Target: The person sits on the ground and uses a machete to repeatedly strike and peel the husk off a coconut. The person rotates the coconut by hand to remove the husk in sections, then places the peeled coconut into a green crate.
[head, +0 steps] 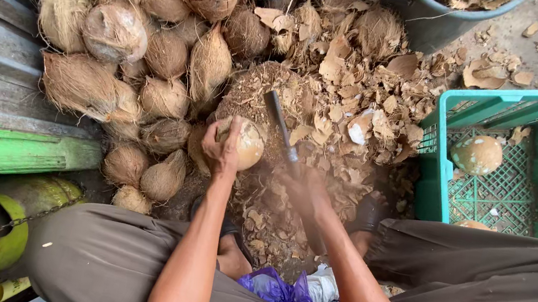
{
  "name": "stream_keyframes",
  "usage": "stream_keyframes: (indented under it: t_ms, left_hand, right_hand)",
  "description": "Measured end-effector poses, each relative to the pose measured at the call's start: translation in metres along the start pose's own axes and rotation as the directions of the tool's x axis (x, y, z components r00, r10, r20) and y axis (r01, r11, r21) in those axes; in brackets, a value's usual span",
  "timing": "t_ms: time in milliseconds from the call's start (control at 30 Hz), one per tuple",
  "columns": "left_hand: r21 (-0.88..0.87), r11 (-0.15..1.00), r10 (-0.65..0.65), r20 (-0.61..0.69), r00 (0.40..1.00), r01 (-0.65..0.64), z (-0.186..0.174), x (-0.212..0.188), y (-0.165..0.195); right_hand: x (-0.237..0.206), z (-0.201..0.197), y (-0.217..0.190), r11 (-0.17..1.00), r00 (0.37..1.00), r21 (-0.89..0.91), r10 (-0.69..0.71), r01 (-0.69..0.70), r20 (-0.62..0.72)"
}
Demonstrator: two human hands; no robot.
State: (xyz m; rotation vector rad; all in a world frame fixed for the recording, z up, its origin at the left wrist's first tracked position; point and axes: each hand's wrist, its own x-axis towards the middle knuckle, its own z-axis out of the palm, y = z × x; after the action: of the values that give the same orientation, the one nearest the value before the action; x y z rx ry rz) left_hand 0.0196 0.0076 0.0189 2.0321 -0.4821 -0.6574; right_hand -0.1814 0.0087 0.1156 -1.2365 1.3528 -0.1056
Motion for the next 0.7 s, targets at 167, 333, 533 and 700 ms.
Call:
stream_keyframes:
  t_ms: [167, 333, 533, 700]
  left_hand:
    - [0.019, 0.982, 0.186, 0.016, 0.982, -0.186, 0.015, -0.009, -0.009]
    - [0.121, 0.958, 0.264, -0.008, 0.964, -0.261, 0.020, -0.006, -0.018]
    - [0.160, 0.972, 0.181, -0.044, 0.983, -0.172, 0.025, -0.003, -0.014]
    - [0.155, 0.972, 0.186, -0.058, 0.981, -0.175, 0.029, -0.001, -0.011]
  right_hand:
    - [0.000, 0.003, 0.025, 0.967, 0.960, 0.036, -0.246, 0.253, -0.135]
    - [0.003, 0.007, 0.033, 0.917, 0.920, -0.170, -0.380, 0.361, -0.097]
    - [-0.002, 0.009, 0.028, 0.935, 0.914, -0.054, -0.354, 0.351, -0.198]
    - [0.013, 0.019, 0.031, 0.975, 0.969, -0.086, -0.215, 0.205, -0.120]
